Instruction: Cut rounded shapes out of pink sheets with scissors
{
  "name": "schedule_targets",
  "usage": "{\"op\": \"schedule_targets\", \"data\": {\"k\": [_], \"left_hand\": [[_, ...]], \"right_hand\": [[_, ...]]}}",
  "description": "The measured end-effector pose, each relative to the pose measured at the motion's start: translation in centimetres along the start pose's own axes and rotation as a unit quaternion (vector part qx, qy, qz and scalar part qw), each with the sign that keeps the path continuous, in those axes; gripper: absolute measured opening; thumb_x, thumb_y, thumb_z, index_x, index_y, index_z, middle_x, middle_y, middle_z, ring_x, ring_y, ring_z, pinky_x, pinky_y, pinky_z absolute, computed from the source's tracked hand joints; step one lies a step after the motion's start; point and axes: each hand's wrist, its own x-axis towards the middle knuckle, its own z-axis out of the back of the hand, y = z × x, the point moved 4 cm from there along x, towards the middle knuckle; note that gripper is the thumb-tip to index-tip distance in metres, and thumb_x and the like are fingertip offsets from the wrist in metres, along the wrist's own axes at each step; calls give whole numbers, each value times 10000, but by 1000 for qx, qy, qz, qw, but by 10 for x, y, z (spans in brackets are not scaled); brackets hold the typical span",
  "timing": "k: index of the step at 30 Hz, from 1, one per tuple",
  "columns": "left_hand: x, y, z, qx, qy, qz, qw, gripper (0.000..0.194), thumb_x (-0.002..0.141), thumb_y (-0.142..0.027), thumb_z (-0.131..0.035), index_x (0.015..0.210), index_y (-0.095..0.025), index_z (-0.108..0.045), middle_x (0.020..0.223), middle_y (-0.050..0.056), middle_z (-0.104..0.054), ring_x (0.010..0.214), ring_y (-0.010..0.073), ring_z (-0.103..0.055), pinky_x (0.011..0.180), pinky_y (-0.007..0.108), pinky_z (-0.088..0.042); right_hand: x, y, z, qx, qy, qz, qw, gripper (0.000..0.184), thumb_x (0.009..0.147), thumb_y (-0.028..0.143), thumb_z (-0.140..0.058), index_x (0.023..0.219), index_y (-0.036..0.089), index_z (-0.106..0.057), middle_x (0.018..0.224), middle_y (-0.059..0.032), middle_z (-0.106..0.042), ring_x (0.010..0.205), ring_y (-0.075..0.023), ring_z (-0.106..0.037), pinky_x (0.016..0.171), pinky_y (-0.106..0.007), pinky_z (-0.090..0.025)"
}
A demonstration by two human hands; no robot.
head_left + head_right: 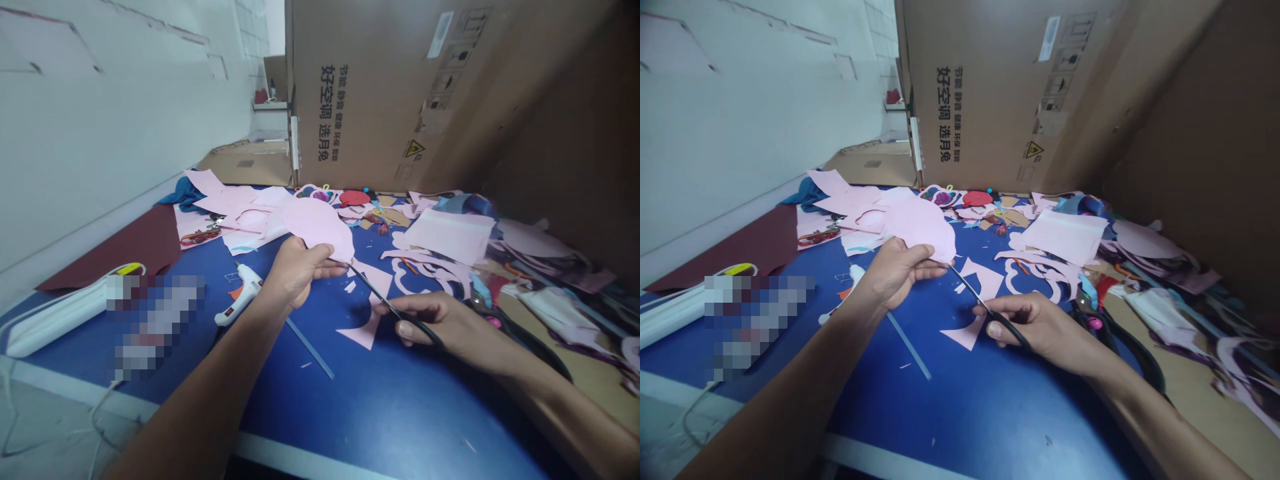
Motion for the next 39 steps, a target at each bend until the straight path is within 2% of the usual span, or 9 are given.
{"op": "schedule_targets", "data": {"k": [3, 8, 15, 18, 21, 23, 33, 39], "left_hand": [[1, 0, 0, 0, 1, 0, 1000, 103, 823, -46, -632, 916, -61, -673, 752, 160, -740, 670, 213, -742, 602, 268, -606], [1, 0, 0, 1, 3, 3, 1000, 123, 816, -55, -639, 931, -56, -682, 738, 155, -737, 690, 220, -746, 617, 278, -611], [1, -1, 0, -2, -1, 7, 1000, 86, 832, -24, -631, 897, -56, -676, 750, 167, -735, 661, 211, -744, 601, 268, -610], [1, 0, 1, -5, -7, 10, 1000, 58, 829, -28, -658, 871, -68, -656, 768, 169, -734, 665, 212, -745, 608, 271, -616], [1, 0, 1, -7, -5, 12, 1000, 78, 826, -39, -688, 880, -77, -646, 762, 159, -729, 672, 216, -748, 627, 279, -623], [1, 0, 1, -10, -2, 12, 1000, 86, 826, -36, -689, 891, -77, -649, 750, 153, -727, 670, 219, -750, 631, 283, -624], [0, -1, 1, -6, 4, 9, 1000, 95, 817, -40, -676, 911, -56, -674, 786, 174, -745, 697, 228, -757, 650, 297, -617], [0, 0, 1, -7, -5, 10, 1000, 104, 818, -42, -663, 921, -60, -669, 788, 167, -746, 693, 221, -751, 647, 296, -616]], "right_hand": [[0, 0, 0, 3, 2, -4, 1000, 518, 888, 584, -758, 1281, 247, -786, 744, -2, -593, 632, -127, -392, 568, -262, -324], [0, 0, 0, 0, -3, -9, 1000, 528, 882, 585, -763, 1277, 236, -788, 800, -21, -631, 632, -125, -379, 559, -266, -324], [0, 0, 0, -9, -8, -5, 1000, 519, 871, 586, -772, 1269, 254, -793, 715, 12, -595, 602, -118, -370, 541, -256, -304], [1, -1, 0, -22, -20, 4, 1000, 518, 853, 585, -790, 1260, 265, -800, 712, 5, -645, 611, -135, -445, 542, -255, -355], [1, -1, 1, -32, -34, 15, 999, 508, 841, 579, -804, 1245, 272, -810, 794, -23, -722, 689, -174, -548, 583, -269, -431], [0, 0, 1, -33, -36, 18, 999, 498, 842, 577, -804, 1239, 276, -813, 832, -30, -741, 713, -183, -569, 596, -273, -444], [-1, 6, -2, -11, -11, 1, 1000, 515, 879, 590, -764, 1270, 257, -795, 708, 10, -611, 609, -126, -388, 558, -265, -312], [-1, 6, 0, -22, -34, 4, 999, 520, 827, 595, -809, 1224, 258, -824, 805, -36, -724, 677, -180, -523, 596, -295, -396]]}}
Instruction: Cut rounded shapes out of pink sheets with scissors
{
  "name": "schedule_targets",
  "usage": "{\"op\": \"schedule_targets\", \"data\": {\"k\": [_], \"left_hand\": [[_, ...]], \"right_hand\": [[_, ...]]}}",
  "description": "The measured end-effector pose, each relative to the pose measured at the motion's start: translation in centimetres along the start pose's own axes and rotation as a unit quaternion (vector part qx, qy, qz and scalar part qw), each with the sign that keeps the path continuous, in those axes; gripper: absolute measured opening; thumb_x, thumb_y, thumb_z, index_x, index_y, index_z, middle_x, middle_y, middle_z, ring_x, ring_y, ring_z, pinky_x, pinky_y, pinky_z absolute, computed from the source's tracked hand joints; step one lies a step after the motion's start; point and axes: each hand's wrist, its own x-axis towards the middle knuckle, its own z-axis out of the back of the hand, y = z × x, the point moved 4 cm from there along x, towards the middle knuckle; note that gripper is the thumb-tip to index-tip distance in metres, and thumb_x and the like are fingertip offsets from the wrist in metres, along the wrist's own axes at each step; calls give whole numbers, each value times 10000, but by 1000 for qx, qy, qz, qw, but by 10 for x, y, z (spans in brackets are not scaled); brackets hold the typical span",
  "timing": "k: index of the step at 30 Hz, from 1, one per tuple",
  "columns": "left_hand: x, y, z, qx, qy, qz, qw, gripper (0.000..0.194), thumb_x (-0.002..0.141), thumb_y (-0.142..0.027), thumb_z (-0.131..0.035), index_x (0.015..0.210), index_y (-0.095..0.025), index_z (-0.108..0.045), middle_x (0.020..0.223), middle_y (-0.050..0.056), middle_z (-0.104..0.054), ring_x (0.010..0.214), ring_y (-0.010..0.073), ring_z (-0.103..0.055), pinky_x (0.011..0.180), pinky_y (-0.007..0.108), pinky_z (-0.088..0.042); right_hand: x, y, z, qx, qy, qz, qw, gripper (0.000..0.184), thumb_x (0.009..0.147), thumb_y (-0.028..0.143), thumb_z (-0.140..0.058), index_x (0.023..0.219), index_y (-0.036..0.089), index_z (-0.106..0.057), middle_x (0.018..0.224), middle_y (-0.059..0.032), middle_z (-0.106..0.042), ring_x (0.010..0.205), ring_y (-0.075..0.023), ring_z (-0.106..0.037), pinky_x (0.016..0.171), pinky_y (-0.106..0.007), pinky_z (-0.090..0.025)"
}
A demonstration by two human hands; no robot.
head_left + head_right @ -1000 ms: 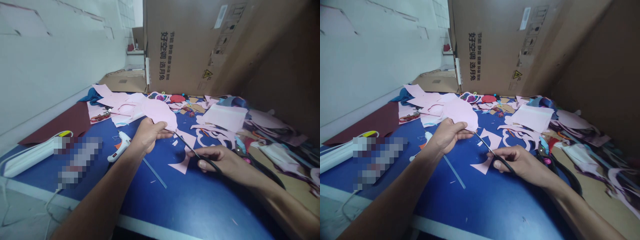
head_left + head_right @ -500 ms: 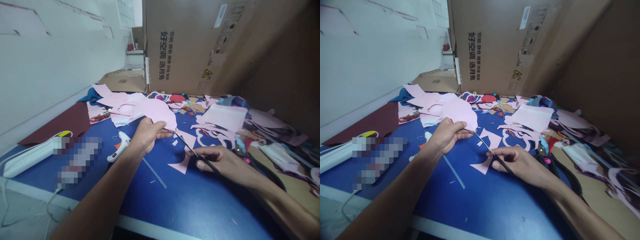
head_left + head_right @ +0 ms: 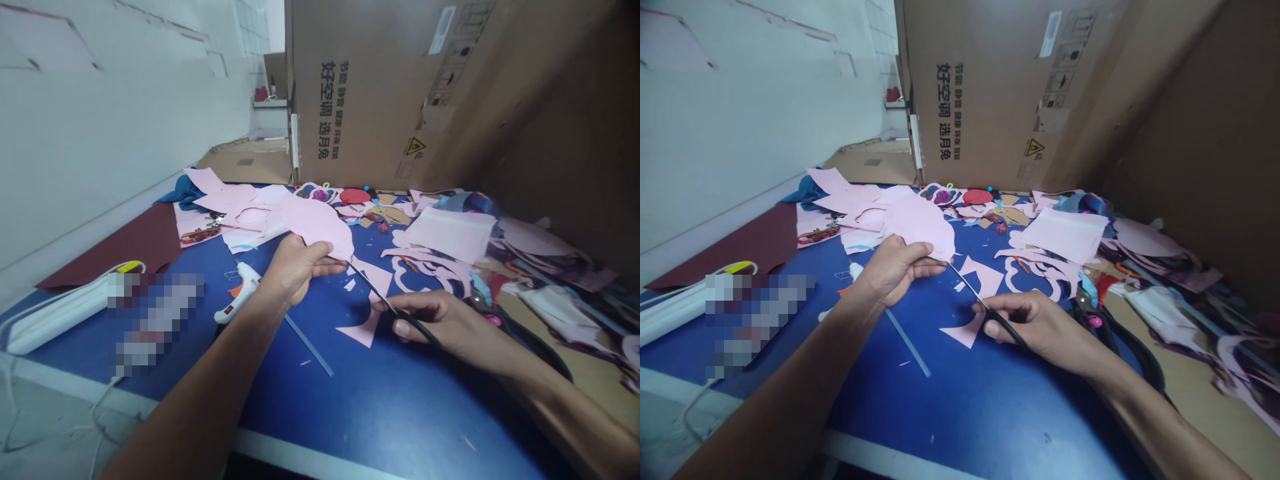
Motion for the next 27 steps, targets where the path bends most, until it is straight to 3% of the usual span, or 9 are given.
{"op": "schedule_targets", "data": {"k": [16, 27], "left_hand": [[-1, 0, 0, 2, 7, -4, 1000, 99, 829, -34, -652, 919, -69, -671, 759, 157, -739, 694, 222, -751, 634, 283, -612], [0, 0, 0, 3, 3, -5, 1000, 107, 824, -37, -637, 914, -70, -685, 747, 148, -744, 689, 221, -750, 625, 281, -611]], "right_hand": [[0, 3, -2, 8, 24, 4, 1000, 468, 880, 576, -760, 1236, 275, -807, 735, 3, -593, 634, -136, -366, 562, -273, -303], [0, -1, -3, 15, 29, -6, 999, 445, 889, 564, -760, 1218, 268, -805, 731, 17, -553, 636, -132, -340, 576, -278, -277]]}}
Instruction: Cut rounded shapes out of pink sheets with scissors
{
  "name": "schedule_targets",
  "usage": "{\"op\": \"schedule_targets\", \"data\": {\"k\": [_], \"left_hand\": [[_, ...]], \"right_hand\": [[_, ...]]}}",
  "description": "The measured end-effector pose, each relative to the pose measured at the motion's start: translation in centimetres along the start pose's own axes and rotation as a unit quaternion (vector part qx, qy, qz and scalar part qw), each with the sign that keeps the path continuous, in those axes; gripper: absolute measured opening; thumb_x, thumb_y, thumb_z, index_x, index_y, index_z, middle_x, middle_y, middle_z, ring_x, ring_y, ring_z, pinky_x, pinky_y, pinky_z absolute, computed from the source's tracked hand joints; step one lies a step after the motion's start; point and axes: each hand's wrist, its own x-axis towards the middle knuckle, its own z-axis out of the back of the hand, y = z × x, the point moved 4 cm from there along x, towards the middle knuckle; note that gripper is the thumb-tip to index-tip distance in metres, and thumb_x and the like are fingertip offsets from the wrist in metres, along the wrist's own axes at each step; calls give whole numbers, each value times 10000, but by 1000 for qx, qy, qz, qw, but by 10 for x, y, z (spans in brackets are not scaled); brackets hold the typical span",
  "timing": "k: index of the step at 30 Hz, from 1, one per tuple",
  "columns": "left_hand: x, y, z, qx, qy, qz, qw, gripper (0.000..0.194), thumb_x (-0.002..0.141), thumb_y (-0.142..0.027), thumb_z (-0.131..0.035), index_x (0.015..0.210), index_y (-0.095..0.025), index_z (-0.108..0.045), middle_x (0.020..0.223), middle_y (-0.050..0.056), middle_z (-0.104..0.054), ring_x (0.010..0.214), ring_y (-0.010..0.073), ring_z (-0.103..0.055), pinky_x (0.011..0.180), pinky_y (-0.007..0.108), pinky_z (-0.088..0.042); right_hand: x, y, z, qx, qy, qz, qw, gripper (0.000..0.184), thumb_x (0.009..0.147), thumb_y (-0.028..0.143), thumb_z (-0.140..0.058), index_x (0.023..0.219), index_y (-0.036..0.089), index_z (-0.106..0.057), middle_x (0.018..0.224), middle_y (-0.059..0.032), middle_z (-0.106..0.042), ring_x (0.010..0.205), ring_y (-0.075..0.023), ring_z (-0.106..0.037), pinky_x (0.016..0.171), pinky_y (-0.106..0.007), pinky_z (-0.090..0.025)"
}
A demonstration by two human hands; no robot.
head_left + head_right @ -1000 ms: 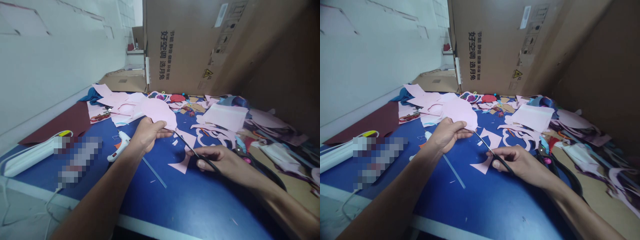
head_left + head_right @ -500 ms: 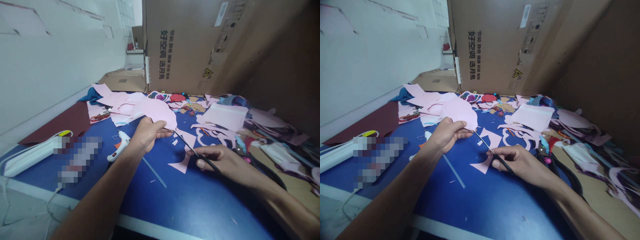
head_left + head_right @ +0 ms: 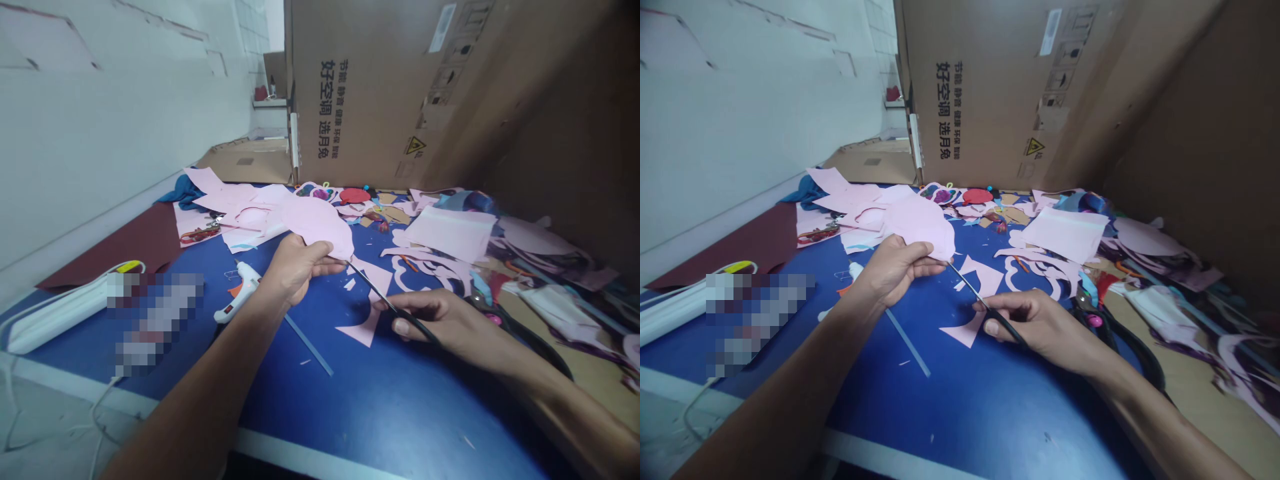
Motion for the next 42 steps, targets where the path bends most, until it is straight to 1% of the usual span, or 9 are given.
{"op": "schedule_targets", "data": {"k": [3, 8, 14, 23, 27, 31, 34, 38, 42], "left_hand": [[0, 0, 0, -1, -1, 1, 1000, 139, 812, -40, -652, 943, -71, -683, 751, 143, -747, 700, 224, -756, 629, 280, -612], [0, 1, 0, -5, -4, 6, 1000, 93, 808, -42, -685, 892, -77, -665, 788, 165, -750, 703, 223, -756, 646, 291, -620], [0, 1, 0, -1, -2, 4, 1000, 93, 813, -47, -657, 903, -64, -676, 802, 177, -757, 717, 226, -757, 639, 286, -617], [1, 2, 1, -2, -3, -3, 1000, 98, 803, -47, -676, 882, -96, -645, 778, 152, -748, 706, 225, -761, 635, 286, -622], [1, 2, 0, -4, 1, -2, 1000, 100, 810, -43, -673, 890, -97, -645, 764, 148, -745, 680, 215, -756, 613, 267, -617], [2, 1, 0, 1, 2, -2, 1000, 68, 827, -37, -637, 876, -81, -657, 753, 150, -741, 658, 208, -752, 591, 251, -605], [2, 1, 1, 7, -10, -2, 1000, 92, 816, -38, -642, 898, -75, -661, 750, 146, -741, 665, 215, -756, 590, 251, -599], [4, 1, 3, 7, -14, -19, 1000, 147, 796, -60, -677, 941, -88, -672, 756, 138, -746, 711, 232, -767, 609, 261, -603], [7, 2, 7, 6, -14, -34, 999, 157, 782, -87, -707, 938, -97, -689, 768, 135, -752, 713, 228, -765, 617, 265, -601]], "right_hand": [[0, 0, 0, -6, -5, 1, 1000, 468, 884, 574, -760, 1230, 261, -802, 734, 14, -563, 632, -131, -344, 571, -278, -278], [0, 2, 0, -7, -4, 5, 1000, 459, 889, 586, -749, 1210, 264, -809, 708, 18, -546, 624, -134, -343, 562, -277, -286], [0, 4, 0, -11, -9, 5, 1000, 469, 883, 592, -750, 1221, 273, -811, 693, 18, -561, 607, -132, -342, 552, -279, -277], [-1, -3, 3, -13, -11, 6, 1000, 394, 892, 552, -758, 1186, 297, -815, 744, 20, -603, 619, -134, -365, 571, -284, -278], [-1, -2, 3, -23, -16, 6, 1000, 453, 876, 583, -760, 1200, 272, -818, 744, -2, -623, 628, -148, -390, 572, -294, -302], [0, 3, 0, -25, 4, 3, 1000, 450, 876, 568, -768, 1219, 279, -814, 698, 19, -546, 616, -135, -341, 563, -284, -271], [-1, 5, -3, -16, 24, -1, 1000, 440, 877, 550, -777, 1209, 264, -819, 695, 31, -475, 621, -126, -327, 559, -273, -262], [-1, 2, -5, -36, 33, 1, 999, 400, 886, 501, -785, 1218, 280, -814, 737, 25, -523, 654, -133, -411, 578, -260, -312], [0, 0, -3, -119, 5, 27, 993, 350, 927, 468, -733, 1221, 290, -802, 853, -10, -707, 744, -191, -586, 647, -281, -427]]}}
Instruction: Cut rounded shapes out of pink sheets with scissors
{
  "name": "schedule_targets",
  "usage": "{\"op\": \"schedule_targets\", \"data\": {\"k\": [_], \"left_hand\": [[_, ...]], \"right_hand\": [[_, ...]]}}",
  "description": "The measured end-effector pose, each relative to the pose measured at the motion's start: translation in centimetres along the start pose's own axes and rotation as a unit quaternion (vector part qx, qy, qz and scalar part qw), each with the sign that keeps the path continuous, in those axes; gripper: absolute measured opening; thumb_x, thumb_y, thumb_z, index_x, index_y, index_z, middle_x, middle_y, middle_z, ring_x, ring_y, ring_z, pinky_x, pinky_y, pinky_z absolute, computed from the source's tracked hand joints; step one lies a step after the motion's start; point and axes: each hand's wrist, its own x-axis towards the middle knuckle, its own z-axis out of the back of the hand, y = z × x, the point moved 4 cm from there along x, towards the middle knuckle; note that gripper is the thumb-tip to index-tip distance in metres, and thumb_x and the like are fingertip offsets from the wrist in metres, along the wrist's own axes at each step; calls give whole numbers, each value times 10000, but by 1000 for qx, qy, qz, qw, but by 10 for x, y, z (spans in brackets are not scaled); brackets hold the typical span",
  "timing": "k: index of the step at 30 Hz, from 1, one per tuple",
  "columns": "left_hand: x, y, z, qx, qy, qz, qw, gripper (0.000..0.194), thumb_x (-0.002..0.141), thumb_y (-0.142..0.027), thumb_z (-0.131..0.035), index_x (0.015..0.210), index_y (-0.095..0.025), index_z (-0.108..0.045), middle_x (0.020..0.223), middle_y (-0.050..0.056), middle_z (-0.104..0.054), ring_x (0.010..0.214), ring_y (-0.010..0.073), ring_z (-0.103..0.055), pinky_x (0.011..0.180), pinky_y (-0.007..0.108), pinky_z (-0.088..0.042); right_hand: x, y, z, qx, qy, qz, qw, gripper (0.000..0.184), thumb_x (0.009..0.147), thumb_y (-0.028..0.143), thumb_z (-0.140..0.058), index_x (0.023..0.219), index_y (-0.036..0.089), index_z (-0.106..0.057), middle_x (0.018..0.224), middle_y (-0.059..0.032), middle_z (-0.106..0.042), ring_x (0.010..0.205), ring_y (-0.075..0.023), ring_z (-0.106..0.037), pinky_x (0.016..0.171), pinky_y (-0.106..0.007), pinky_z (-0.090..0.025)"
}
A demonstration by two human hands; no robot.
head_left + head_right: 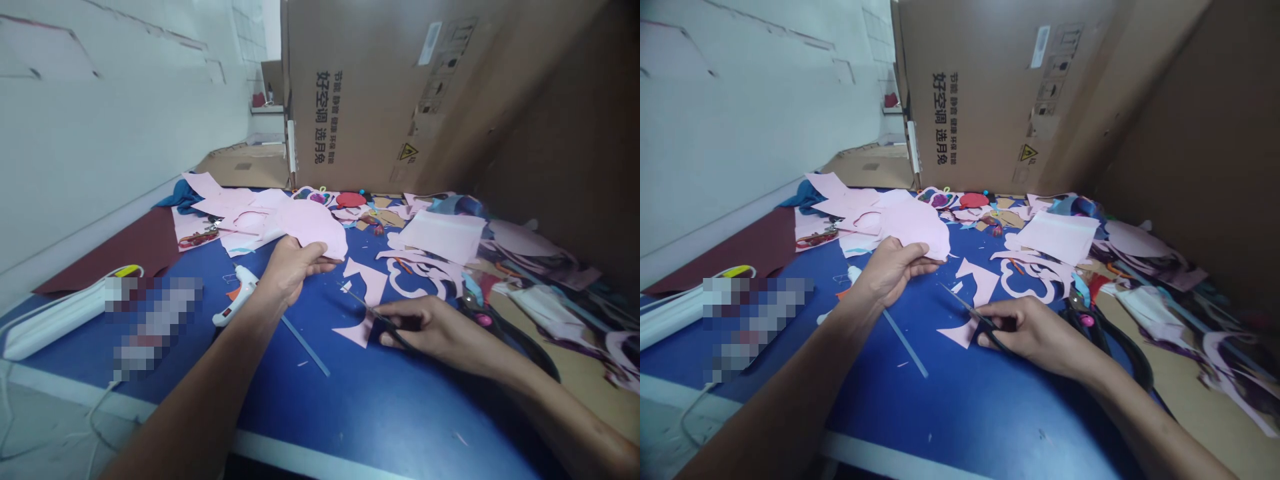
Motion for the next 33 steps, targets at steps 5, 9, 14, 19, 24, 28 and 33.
{"op": "schedule_targets", "data": {"k": [5, 9, 14, 19, 24, 28, 33], "left_hand": [[1, -1, 0, 13, 18, -28, 999, 236, 761, -143, -728, 988, -78, -731, 823, 156, -776, 688, 214, -755, 575, 242, -565], [0, -2, -2, 43, 36, -75, 996, 307, 747, -197, -726, 1033, -91, -762, 910, 155, -797, 673, 211, -753, 560, 250, -560], [1, 1, -1, 101, 42, -125, 986, 261, 754, -273, -749, 945, -101, -791, 940, 155, -803, 709, 219, -756, 606, 274, -582], [0, 3, -3, 100, 85, -151, 980, 299, 757, -322, -771, 966, -111, -801, 928, 135, -809, 729, 224, -757, 610, 274, -577], [-7, -1, -8, 79, 90, -148, 982, 302, 723, -326, -789, 935, -112, -810, 891, 127, -810, 719, 214, -748, 600, 258, -551], [-9, 1, -11, 71, 104, -132, 983, 316, 706, -355, -822, 913, -116, -814, 862, 125, -805, 742, 224, -750, 612, 265, -552], [-7, 9, -13, 56, 108, -134, 984, 305, 681, -343, -841, 889, -122, -815, 766, 93, -784, 656, 190, -705, 568, 249, -524]], "right_hand": [[0, 1, 6, -152, -63, 21, 986, 245, 954, 379, -678, 1170, 298, -757, 954, -31, -788, 802, -236, -704, 697, -311, -492], [-2, -9, 9, -223, -97, 8, 970, 231, 940, 379, -689, 1155, 319, -750, 918, -22, -774, 767, -224, -706, 665, -294, -474], [1, -16, 9, -299, -129, -6, 945, 253, 895, 322, -693, 1125, 305, -798, 936, -57, -730, 744, -227, -676, 639, -309, -445], [3, -8, 6, -218, -66, -27, 973, 398, 847, 213, -678, 1229, 275, -772, 786, -14, -707, 695, -209, -648, 624, -298, -438], [2, 15, 23, -116, -165, -23, 979, 423, 893, 402, -692, 1268, 216, -753, 938, -68, -772, 825, -250, -686, 725, -350, -503], [17, 56, 36, 43, -286, 33, 957, 593, 872, 550, -718, 1347, 196, -688, 989, -84, -766, 833, -243, -678, 716, -355, -517], [53, 83, 29, 191, -301, 87, 930, 495, 696, 605, -846, 944, 186, -752, 801, -44, -719, 716, -204, -630, 660, -326, -494]]}}
